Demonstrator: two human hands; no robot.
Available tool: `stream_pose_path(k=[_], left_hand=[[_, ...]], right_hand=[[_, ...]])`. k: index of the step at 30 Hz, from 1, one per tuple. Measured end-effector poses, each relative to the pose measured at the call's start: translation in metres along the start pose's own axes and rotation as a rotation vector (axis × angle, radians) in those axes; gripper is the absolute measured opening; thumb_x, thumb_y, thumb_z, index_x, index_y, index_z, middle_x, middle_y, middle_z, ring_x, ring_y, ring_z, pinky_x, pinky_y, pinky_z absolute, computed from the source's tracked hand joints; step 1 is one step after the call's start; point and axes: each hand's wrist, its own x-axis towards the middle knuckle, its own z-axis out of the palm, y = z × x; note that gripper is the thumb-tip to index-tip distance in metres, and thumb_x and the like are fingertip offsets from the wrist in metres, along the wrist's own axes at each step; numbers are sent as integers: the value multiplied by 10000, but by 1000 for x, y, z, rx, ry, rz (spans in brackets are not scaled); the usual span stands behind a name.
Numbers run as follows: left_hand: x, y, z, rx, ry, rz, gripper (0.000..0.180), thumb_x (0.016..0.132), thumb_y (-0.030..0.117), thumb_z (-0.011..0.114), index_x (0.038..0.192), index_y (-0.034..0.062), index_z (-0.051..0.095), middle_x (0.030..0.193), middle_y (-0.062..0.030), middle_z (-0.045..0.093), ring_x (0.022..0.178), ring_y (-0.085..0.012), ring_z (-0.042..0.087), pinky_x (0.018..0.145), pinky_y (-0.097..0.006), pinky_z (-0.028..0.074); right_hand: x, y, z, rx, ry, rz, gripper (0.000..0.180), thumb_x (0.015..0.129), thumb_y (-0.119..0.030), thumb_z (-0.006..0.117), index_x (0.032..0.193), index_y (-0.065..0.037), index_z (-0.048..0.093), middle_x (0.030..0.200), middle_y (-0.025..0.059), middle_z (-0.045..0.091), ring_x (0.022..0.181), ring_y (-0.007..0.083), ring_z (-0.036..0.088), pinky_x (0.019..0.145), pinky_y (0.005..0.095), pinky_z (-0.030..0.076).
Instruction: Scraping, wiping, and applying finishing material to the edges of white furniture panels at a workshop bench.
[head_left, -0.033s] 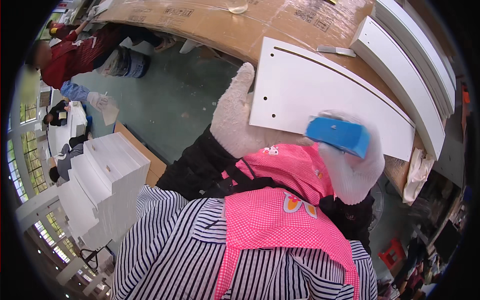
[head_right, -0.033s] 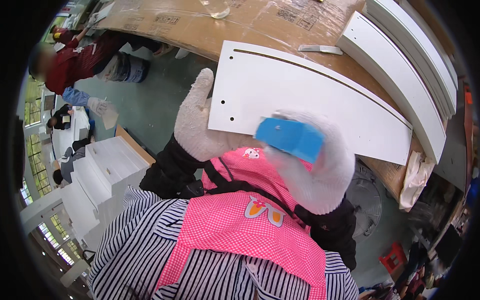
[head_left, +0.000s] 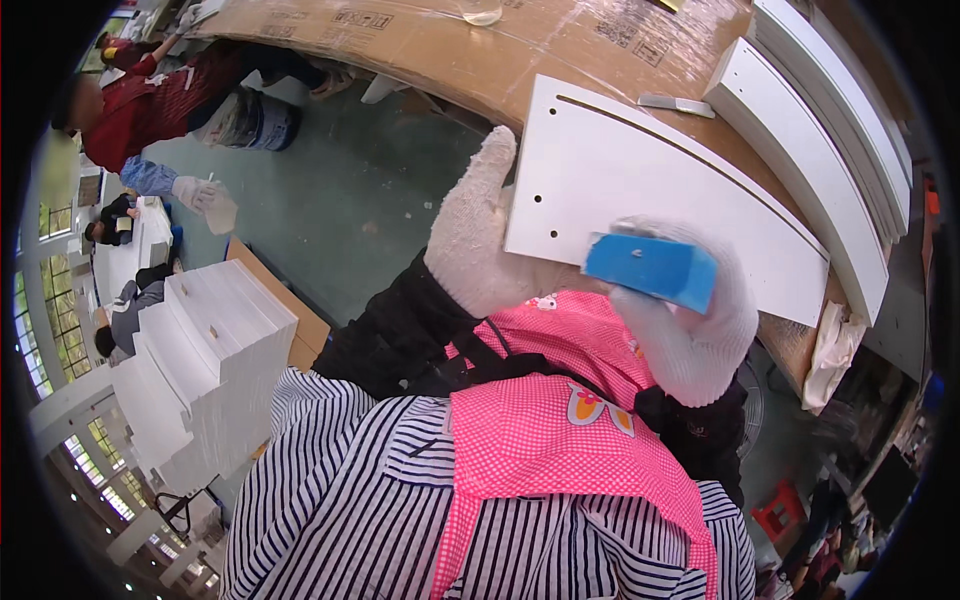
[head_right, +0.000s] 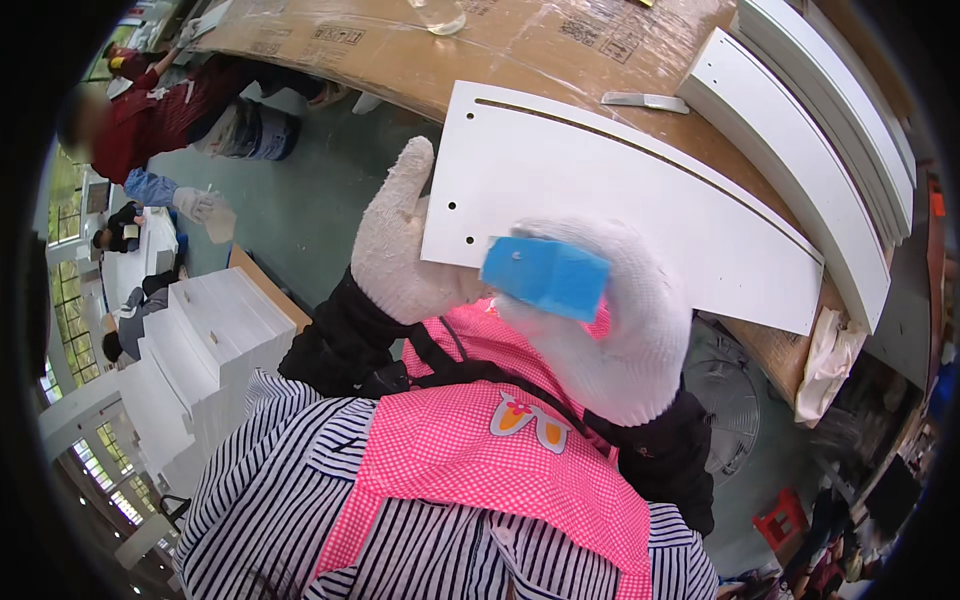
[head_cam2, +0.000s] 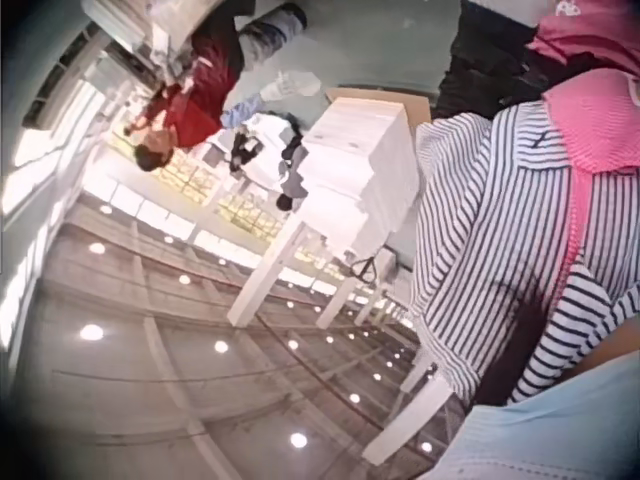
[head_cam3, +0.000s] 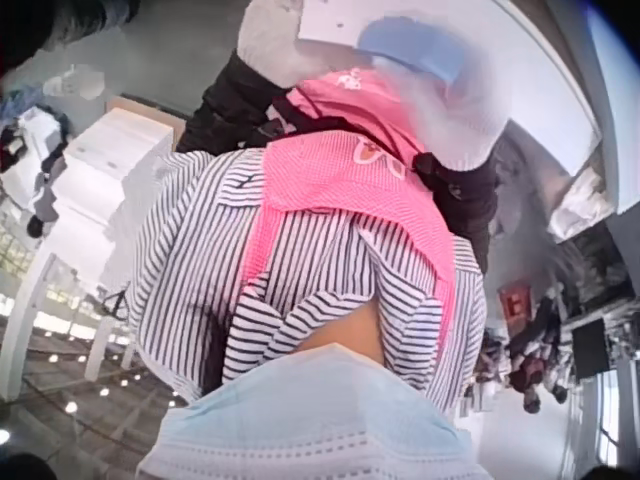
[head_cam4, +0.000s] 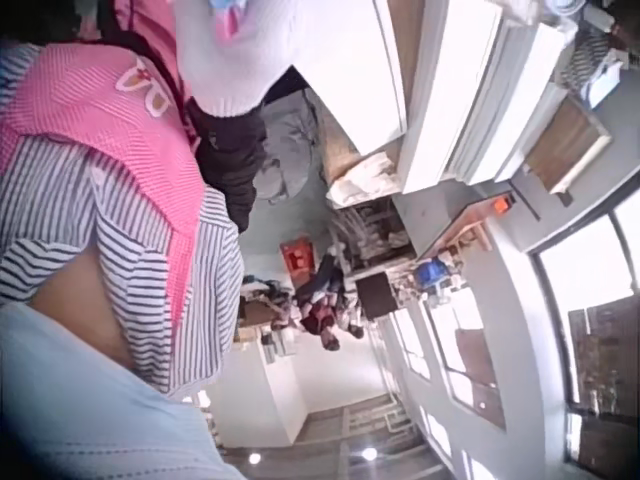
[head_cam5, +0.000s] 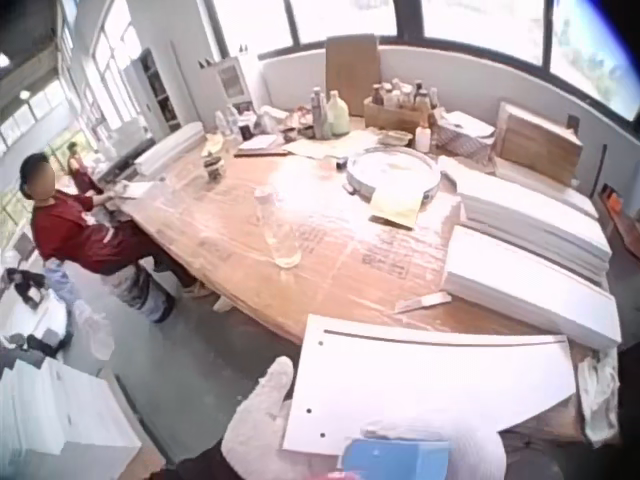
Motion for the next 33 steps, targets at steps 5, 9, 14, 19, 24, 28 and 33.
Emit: stream_pose_path(k=[5, 9, 14, 19, 24, 28, 33], left_hand=[[-5, -2, -1, -57, -66, -88, 843, 1037, 696, 338, 1534, 21, 426, 1515, -222, 507, 1362, -347, 497, 1153, -478, 388], [-6, -7, 11, 227, 266, 9, 864, 1025, 718, 345, 1420, -24, 545, 1311, -201, 664, 1178, -309, 631, 1057, -439, 484], [-6, -17, 18, 134, 278, 1, 891, 1020, 737, 320, 1382, -38, 566, 1248, -192, 688, 1173, -303, 643, 1072, -480, 482], [-6, -12, 7, -38, 33, -47, 914, 1020, 741, 297, 1414, -52, 524, 1282, -234, 665, 1203, -337, 640, 1135, -503, 446], [-6, -4, 2, 67, 73, -61, 854, 1027, 710, 361, 1393, -39, 543, 1270, -214, 675, 1139, -328, 665, 1067, -418, 496], [-4, -10, 6, -2, -29, -75, 884, 1029, 720, 317, 1422, -46, 517, 1300, -236, 654, 1185, -352, 642, 1112, -479, 462], [-1, -6, 10, -34, 26, -85, 909, 1025, 729, 313, 1434, -62, 499, 1319, -241, 644, 1196, -360, 633, 1080, -516, 487]], right_hand=[[36, -18, 18, -285, -260, -235, 404, 750, -98, 885, 1116, -79, 716, 1082, 124, 717, 987, 302, 700, 873, 387, 569], [43, -24, 23, -363, -335, -360, 413, 740, -96, 882, 1117, -78, 715, 1070, 116, 722, 974, 298, 702, 855, 387, 568], [65, -20, 24, -457, -285, -401, 394, 750, -131, 829, 1124, -98, 711, 1018, 112, 712, 961, 312, 686, 853, 410, 550], [69, -27, 28, -472, -183, -340, 395, 747, -102, 852, 1117, -88, 715, 1017, 105, 713, 960, 282, 700, 844, 360, 553], [53, -41, 31, -459, -373, -504, 429, 716, -142, 871, 1114, -90, 718, 988, 106, 719, 919, 306, 704, 819, 395, 552], [69, -30, 27, -500, -184, -336, 424, 718, -129, 882, 1103, -87, 711, 1023, 94, 712, 940, 283, 698, 827, 384, 550], [60, -33, 26, -488, -340, -467, 393, 722, -90, 856, 1091, -107, 724, 1016, 87, 733, 937, 281, 698, 826, 390, 555]])
